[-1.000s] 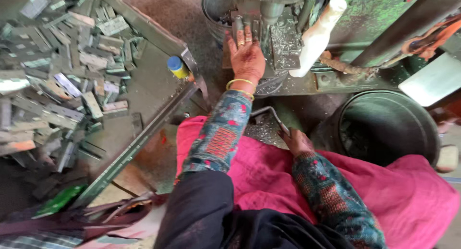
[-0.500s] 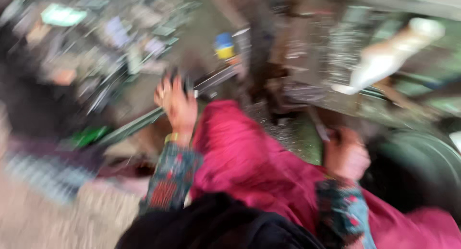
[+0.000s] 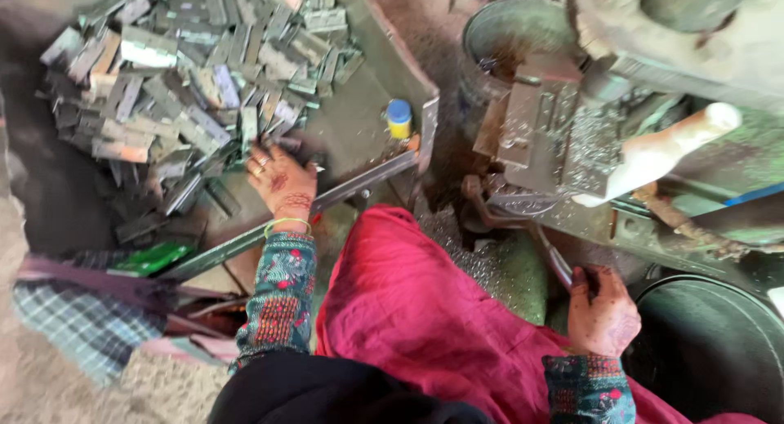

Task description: The person repeatedly picks up small metal pieces from a tray, places them into a press machine, and operates the lever to process them. The person then removes the processed pieces and returns them to the tray, continuing the cycle.

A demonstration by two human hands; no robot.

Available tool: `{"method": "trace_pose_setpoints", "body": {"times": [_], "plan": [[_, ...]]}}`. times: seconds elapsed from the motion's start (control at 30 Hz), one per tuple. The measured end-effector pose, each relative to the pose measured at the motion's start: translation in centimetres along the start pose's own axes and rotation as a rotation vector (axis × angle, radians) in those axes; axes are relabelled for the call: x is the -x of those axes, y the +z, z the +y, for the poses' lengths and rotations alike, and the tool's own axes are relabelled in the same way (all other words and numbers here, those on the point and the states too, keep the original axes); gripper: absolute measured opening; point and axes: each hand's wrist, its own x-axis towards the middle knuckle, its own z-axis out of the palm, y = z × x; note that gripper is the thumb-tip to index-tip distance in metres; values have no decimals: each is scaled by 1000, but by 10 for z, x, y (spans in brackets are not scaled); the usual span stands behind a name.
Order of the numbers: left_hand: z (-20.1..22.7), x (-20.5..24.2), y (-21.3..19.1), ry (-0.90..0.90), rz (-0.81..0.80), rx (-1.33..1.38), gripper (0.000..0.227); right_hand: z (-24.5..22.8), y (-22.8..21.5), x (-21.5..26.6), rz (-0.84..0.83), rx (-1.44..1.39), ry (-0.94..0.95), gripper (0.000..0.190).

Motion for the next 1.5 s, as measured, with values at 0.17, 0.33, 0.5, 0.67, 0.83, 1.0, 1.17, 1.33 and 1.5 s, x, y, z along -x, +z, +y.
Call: {"method": "trace_pose_setpoints", "body": {"times": [0.17,0.33,0.5,0.67,0.83,1.0,1.17,1.33,1.5], "plan": [[16,-34,16,-47,-93,-177,87,0,0,-4,-42,16,74,26],[3,-38,41,61,-89,-268,70,0,1,-2,-78,8,90,26],[-14,-27,55,100,8,-155,51,0,2,-2,-85,12,92,27],[-22,-13,49,101,101,-129,57,8,4,1,-112,88,98,31],[-10,-15,29,34,21,-201,60,10,9,-1,-121,89,122,32],[-6,-17,16,27,-2,-236,87,14,13,2,-121,147,130,34],[-11,-20,34,19,47,-274,77,15,10,0,-149,111,128,33],[-34,-29,76,-76,9,-120,21,1,4,-5,-223,148,153,34],[-34,-25,88,-43,208,-267,22,-3,-8,-4,-152,25,85,28]]}}
